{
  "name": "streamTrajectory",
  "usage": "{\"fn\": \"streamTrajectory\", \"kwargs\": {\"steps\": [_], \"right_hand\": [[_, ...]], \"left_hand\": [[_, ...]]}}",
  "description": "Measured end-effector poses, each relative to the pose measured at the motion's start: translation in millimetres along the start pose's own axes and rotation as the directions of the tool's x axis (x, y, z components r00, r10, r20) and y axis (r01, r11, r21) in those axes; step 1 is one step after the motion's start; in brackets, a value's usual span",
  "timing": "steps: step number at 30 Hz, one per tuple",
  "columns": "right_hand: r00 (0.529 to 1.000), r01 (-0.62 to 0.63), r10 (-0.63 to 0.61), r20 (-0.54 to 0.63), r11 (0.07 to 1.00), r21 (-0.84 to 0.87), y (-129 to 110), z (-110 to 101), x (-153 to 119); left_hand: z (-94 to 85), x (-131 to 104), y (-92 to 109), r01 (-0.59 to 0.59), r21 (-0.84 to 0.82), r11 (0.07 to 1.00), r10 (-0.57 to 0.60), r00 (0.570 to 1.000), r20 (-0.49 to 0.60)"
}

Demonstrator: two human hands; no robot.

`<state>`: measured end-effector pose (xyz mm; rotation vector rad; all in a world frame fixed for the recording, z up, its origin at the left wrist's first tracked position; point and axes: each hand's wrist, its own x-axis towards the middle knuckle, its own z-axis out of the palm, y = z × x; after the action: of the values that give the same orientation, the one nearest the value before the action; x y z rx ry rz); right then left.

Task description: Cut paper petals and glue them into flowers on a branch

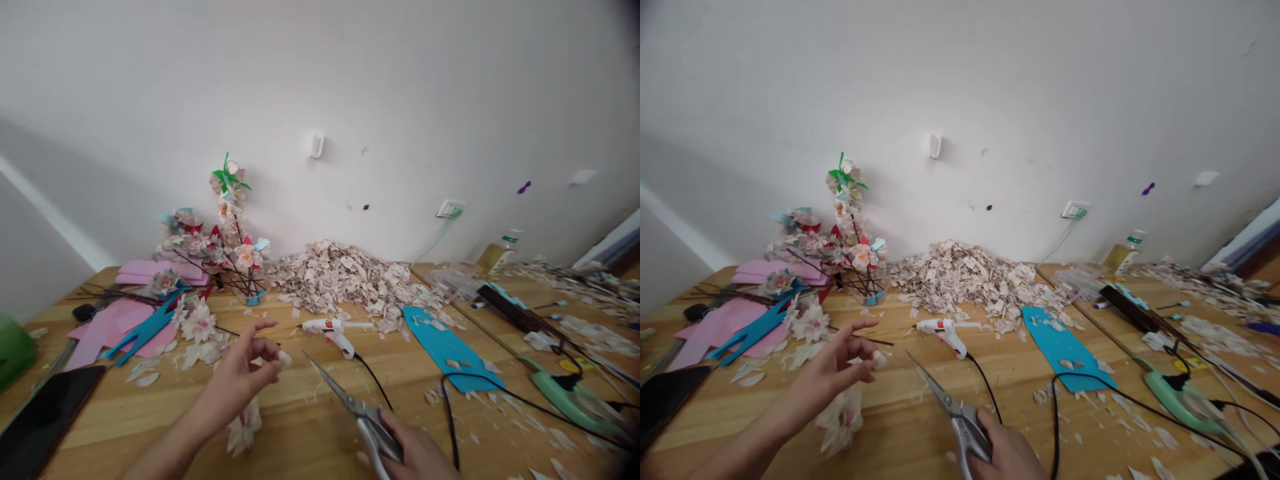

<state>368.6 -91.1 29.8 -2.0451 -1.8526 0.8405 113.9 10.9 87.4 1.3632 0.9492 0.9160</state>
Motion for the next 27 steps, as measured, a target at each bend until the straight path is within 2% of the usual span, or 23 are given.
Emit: {"fn": "streamTrajectory", "kwargs": {"steps": [3, 6, 11, 18, 21, 23, 26, 27], "right_hand": [[0.998, -0.028, 0.015, -0.059, 0.977, -0.21, -1, 12, 14], [0.995, -0.038, 0.007, -0.099, 0.946, -0.321, -8, 25, 25], [0.986, 0.004, -0.069, -0.151, 0.918, -0.396, -17, 41, 39], [0.96, 0.083, -0.176, -0.218, 0.923, -0.376, -15, 51, 47], [0.961, 0.077, -0.176, -0.213, 0.911, -0.405, -16, 48, 49], [0.969, 0.069, -0.165, -0.184, 0.896, -0.44, -23, 39, 48], [0.979, 0.08, -0.154, -0.132, 0.892, -0.446, -46, 17, 44], [0.972, 0.099, -0.176, -0.156, 0.908, -0.408, -57, 10, 43]], "left_hand": [[-16.1, 0, -8, 0.127, -0.142, 0.982, -0.135, 0.989, -0.052], [-30.5, -4, -16, 0.185, -0.256, 0.949, -0.213, 0.973, -0.085], [-44.5, -12, -22, 0.196, -0.404, 0.893, -0.27, 0.954, -0.133], [-49.7, -14, -23, 0.24, -0.495, 0.835, -0.358, 0.92, -0.158], [-50.6, -14, -24, 0.255, -0.524, 0.813, -0.395, 0.902, -0.174], [-51.1, -15, -24, 0.256, -0.538, 0.803, -0.402, 0.899, -0.172], [-49.9, -15, -24, 0.258, -0.539, 0.802, -0.394, 0.906, -0.152], [-48.6, -15, -24, 0.254, -0.532, 0.808, -0.384, 0.911, -0.148]]}}
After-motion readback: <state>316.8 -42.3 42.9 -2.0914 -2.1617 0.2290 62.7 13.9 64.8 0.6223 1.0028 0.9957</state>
